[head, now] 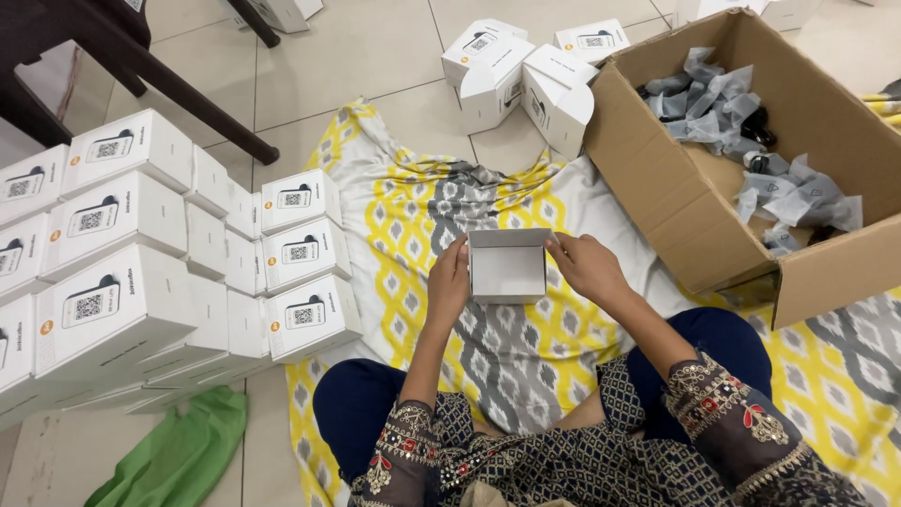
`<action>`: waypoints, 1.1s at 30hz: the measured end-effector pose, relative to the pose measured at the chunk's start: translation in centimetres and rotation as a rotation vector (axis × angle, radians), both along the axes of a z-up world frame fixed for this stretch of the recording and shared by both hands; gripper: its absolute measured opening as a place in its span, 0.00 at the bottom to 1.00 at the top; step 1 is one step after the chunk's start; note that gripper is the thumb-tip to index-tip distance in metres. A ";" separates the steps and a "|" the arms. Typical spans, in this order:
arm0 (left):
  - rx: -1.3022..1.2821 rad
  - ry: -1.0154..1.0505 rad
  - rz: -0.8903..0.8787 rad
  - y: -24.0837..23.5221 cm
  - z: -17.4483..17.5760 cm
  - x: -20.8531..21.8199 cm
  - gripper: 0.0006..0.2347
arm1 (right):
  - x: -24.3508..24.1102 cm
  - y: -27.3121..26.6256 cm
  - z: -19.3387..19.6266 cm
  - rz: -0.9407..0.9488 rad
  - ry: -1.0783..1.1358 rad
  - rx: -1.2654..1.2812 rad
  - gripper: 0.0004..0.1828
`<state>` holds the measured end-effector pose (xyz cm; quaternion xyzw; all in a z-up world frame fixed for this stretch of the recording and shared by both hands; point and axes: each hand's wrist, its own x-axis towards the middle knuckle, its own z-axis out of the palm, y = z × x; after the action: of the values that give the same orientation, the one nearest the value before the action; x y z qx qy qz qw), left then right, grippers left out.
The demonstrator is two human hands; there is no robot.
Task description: The person packs electronic devices and cables into individual product boxes on the floor.
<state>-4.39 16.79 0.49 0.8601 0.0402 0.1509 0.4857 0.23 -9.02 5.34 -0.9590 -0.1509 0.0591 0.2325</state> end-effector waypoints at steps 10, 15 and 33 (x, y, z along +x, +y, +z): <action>-0.040 0.101 -0.021 0.5 1.8 0.8 0.19 | 1.4 2.3 2.2 -0.084 0.277 0.444 0.22; -0.073 0.080 -0.011 0.7 0.3 0.9 0.21 | 1.5 2.5 0.7 -0.096 0.242 0.587 0.26; -0.317 0.029 0.008 0.4 -2.6 -0.3 0.16 | -1.4 0.9 1.1 -0.006 0.014 0.575 0.18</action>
<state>-4.72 17.18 -2.16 0.7747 0.0737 0.1322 0.6140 -1.15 -8.08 6.40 -0.8537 -0.1570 0.0199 0.4961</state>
